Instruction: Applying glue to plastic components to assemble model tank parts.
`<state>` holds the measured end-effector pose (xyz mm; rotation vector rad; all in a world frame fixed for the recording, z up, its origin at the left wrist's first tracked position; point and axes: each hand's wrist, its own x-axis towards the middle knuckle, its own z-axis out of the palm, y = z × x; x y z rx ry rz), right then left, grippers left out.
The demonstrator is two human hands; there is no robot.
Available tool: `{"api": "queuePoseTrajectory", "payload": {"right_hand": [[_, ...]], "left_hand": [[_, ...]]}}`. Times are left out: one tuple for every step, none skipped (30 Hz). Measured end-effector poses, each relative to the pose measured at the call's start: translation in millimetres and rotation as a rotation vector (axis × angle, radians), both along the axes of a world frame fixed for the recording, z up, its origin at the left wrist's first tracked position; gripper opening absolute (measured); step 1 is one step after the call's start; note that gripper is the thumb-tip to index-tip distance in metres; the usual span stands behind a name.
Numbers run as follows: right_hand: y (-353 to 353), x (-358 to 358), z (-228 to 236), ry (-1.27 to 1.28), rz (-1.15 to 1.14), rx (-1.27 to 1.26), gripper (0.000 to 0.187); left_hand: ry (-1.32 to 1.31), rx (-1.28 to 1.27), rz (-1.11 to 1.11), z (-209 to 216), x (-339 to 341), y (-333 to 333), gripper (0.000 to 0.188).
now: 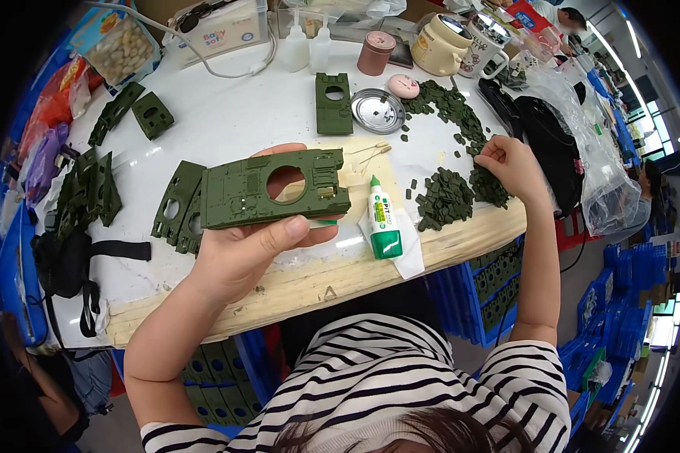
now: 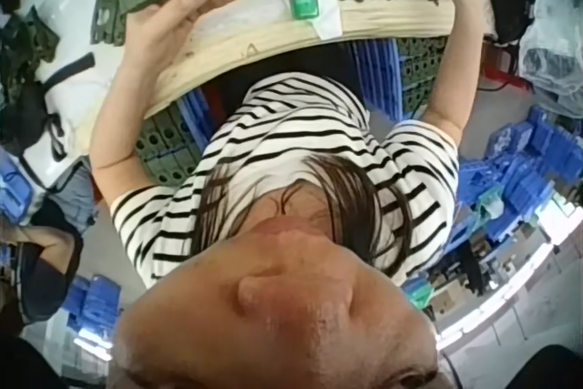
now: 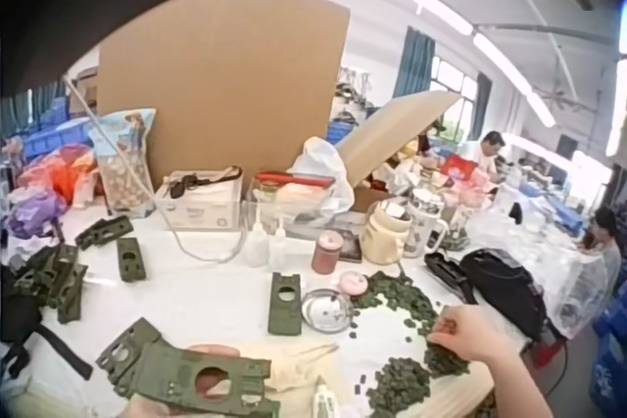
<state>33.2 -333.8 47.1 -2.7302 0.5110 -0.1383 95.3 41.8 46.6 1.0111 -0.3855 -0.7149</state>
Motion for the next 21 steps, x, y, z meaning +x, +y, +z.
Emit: {"api": "queuePoseTrajectory", "payload": {"right_hand": [[-2,2,-4,0.021,0.009,-0.009,0.014],[-5,4,-6,0.030,0.015,0.006,0.014],[-9,5,-8,0.039,0.020,0.020,0.014],[-11,6,-9,0.050,0.029,0.035,0.014],[-11,7,-8,0.065,0.037,0.028,0.014],[-10,7,-7,0.081,0.043,0.021,0.014],[-10,8,-6,0.098,0.052,0.013,0.014],[-10,7,-7,0.081,0.059,0.007,0.013],[-10,5,-8,0.064,0.066,0.001,0.013],[-10,4,-9,0.047,0.072,-0.004,0.013],[-9,4,-9,0.050,0.083,-0.007,0.013],[-7,4,-8,0.054,0.094,-0.010,0.013],[-5,4,-7,0.055,0.102,-0.013,0.013],[-5,4,-6,0.069,0.108,-0.018,0.012],[-5,4,-5,0.083,0.113,-0.023,0.011],[-4,5,-4,0.095,0.120,-0.029,0.010],[-3,5,-3,0.086,0.123,-0.025,0.009],[-2,3,-1,0.078,0.126,-0.020,0.009],[0,3,2,0.068,0.134,-0.016,0.009],[1,2,4,0.010,0.130,0.018,0.008],[1,-1,8,-0.047,0.126,0.053,0.008]], "left_hand": [[0.002,0.003,0.004,-1,0,0,0.071],[0.005,0.005,0.007,-1,1,0,0.071],[-0.001,0.012,0.000,0,1,0,0.071],[-0.004,0.019,-0.004,1,1,0,0.071],[-0.007,0.025,-0.008,1,1,1,0.071],[-0.009,0.025,-0.012,2,1,1,0.072],[-0.010,0.024,-0.014,2,1,1,0.072],[-0.010,0.022,-0.016,2,1,1,0.072],[-0.013,0.021,-0.018,1,2,1,0.072],[-0.016,0.020,-0.021,1,2,1,0.071],[-0.020,0.020,-0.024,1,2,1,0.071],[-0.019,0.020,-0.023,0,2,1,0.071],[-0.020,0.021,-0.025,1,1,1,0.071],[-0.022,0.021,-0.027,1,1,1,0.071],[-0.019,0.017,-0.026,1,1,1,0.070],[-0.018,0.012,-0.022,0,1,1,0.070],[-0.018,0.007,-0.019,-1,1,1,0.070],[-0.024,0.006,-0.031,-2,1,1,0.069],[-0.031,0.005,-0.037,-2,3,1,0.069],[-0.039,0.004,-0.042,-3,4,2,0.069],[-0.040,0.005,-0.049,-2,5,2,0.069]]}}
